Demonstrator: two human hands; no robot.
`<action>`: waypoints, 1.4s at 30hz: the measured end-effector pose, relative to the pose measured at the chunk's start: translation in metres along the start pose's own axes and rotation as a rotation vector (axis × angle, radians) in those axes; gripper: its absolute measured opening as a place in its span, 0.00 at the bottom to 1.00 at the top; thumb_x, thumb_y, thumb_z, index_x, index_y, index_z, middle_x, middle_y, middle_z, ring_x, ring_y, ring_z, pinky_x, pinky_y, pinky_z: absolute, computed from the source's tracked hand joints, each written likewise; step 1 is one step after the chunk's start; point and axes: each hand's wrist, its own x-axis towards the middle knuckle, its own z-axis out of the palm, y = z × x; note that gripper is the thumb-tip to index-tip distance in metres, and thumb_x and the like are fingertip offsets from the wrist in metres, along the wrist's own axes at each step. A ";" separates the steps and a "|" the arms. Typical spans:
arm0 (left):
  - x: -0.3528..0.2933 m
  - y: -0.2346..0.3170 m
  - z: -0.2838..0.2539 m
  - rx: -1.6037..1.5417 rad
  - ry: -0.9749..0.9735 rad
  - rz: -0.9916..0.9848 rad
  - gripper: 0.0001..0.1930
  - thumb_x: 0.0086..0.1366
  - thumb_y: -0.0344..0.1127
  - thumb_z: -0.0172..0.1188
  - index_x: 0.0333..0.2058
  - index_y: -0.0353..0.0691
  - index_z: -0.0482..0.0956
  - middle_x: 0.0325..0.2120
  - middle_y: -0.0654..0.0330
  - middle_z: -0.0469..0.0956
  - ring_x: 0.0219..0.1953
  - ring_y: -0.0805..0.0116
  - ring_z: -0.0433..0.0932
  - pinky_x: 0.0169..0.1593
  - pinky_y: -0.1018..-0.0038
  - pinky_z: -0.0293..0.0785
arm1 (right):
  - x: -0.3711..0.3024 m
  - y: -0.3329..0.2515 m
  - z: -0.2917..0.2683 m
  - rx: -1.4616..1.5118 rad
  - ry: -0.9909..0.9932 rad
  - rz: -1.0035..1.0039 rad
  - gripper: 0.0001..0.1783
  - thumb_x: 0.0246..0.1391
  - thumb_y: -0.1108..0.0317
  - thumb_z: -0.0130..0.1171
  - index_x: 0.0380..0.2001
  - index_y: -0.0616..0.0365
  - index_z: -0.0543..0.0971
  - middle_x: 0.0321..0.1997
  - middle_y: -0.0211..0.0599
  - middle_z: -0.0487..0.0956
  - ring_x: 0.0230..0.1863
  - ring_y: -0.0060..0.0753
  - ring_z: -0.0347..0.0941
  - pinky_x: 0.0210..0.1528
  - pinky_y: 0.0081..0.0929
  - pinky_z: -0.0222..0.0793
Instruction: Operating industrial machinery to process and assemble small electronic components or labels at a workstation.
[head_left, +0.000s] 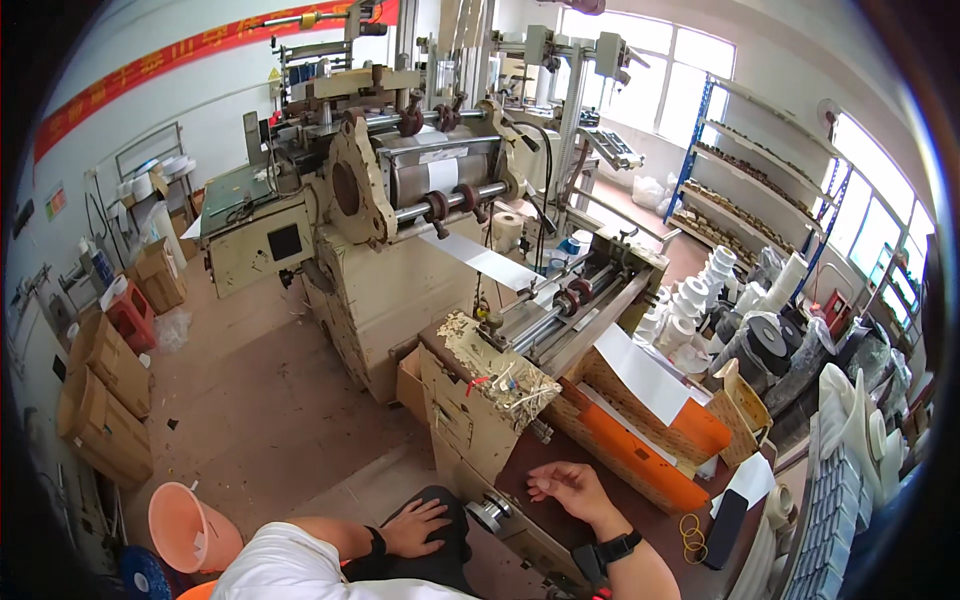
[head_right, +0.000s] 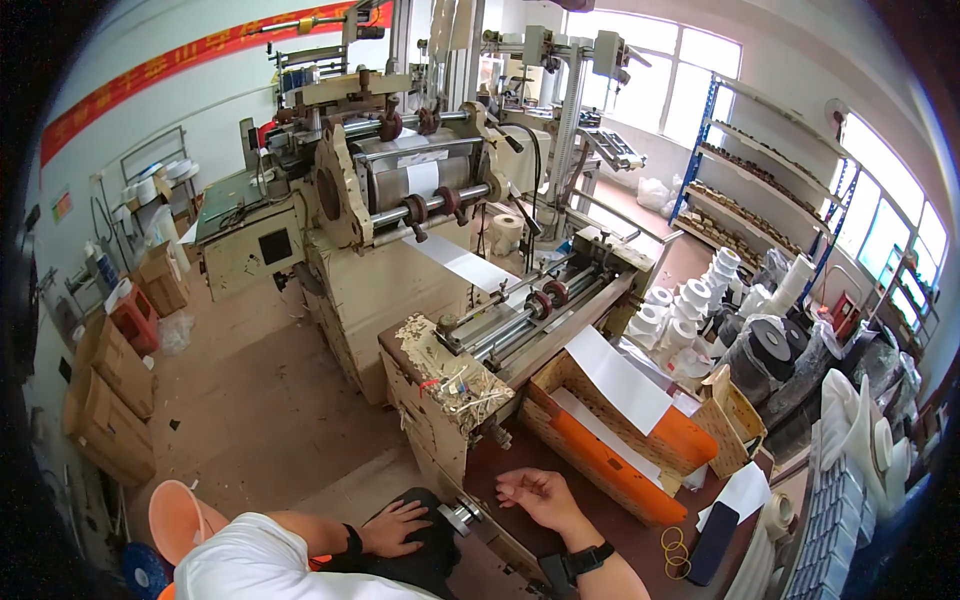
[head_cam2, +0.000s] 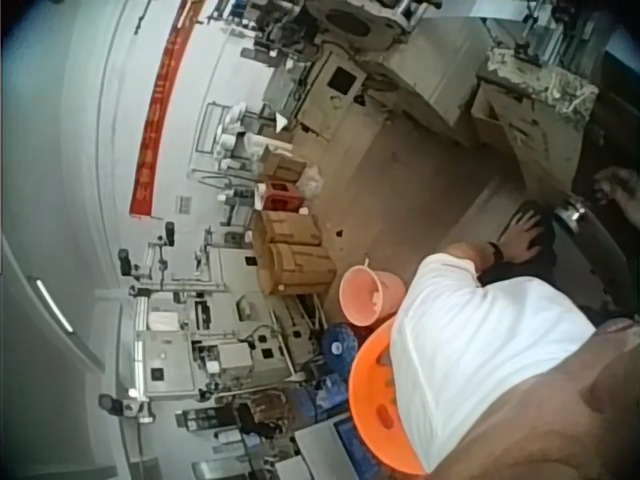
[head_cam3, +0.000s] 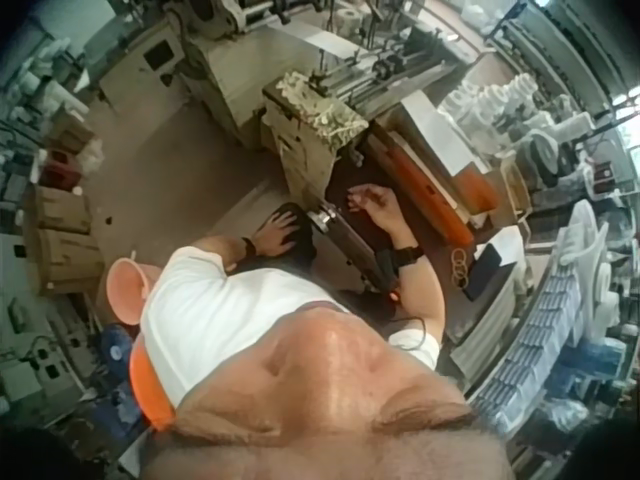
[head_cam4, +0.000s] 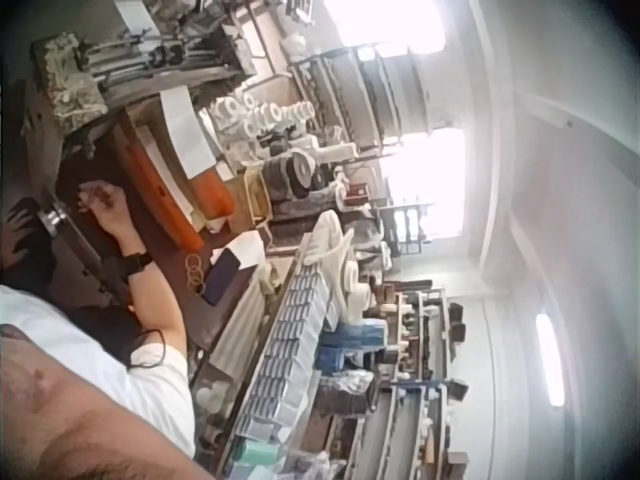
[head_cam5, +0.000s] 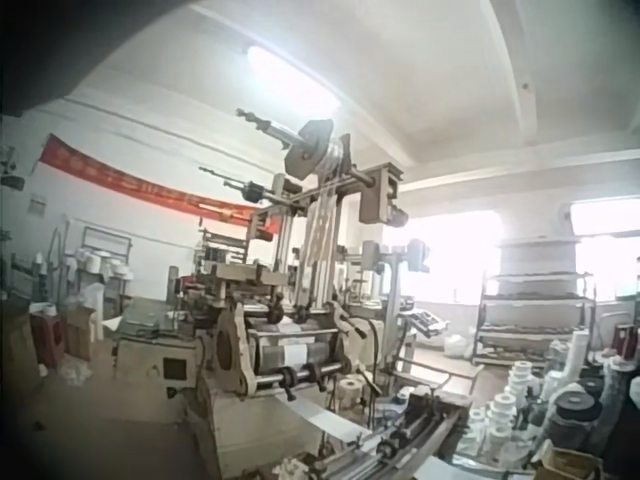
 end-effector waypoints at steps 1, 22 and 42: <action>0.000 0.000 -0.001 0.003 -0.007 -0.010 0.32 0.68 0.55 0.49 0.64 0.43 0.66 0.69 0.48 0.56 0.73 0.50 0.48 0.72 0.49 0.42 | -0.001 -0.001 0.001 0.009 -0.001 -0.007 0.15 0.60 0.70 0.63 0.47 0.69 0.79 0.40 0.44 0.83 0.39 0.30 0.81 0.44 0.27 0.79; -0.047 0.005 -0.006 -0.197 0.094 -0.109 0.41 0.66 0.66 0.49 0.67 0.43 0.60 0.68 0.38 0.54 0.71 0.39 0.50 0.69 0.47 0.50 | -0.001 -0.001 0.000 -0.005 -0.015 -0.031 0.15 0.61 0.70 0.62 0.47 0.70 0.79 0.39 0.41 0.84 0.38 0.27 0.81 0.43 0.26 0.78; -0.028 0.015 -0.001 -0.105 -0.087 -0.275 0.40 0.66 0.69 0.44 0.70 0.55 0.55 0.72 0.44 0.43 0.74 0.39 0.38 0.71 0.43 0.38 | -0.002 0.001 0.000 -0.026 -0.006 -0.039 0.15 0.60 0.69 0.63 0.45 0.69 0.80 0.38 0.37 0.83 0.37 0.25 0.80 0.42 0.24 0.77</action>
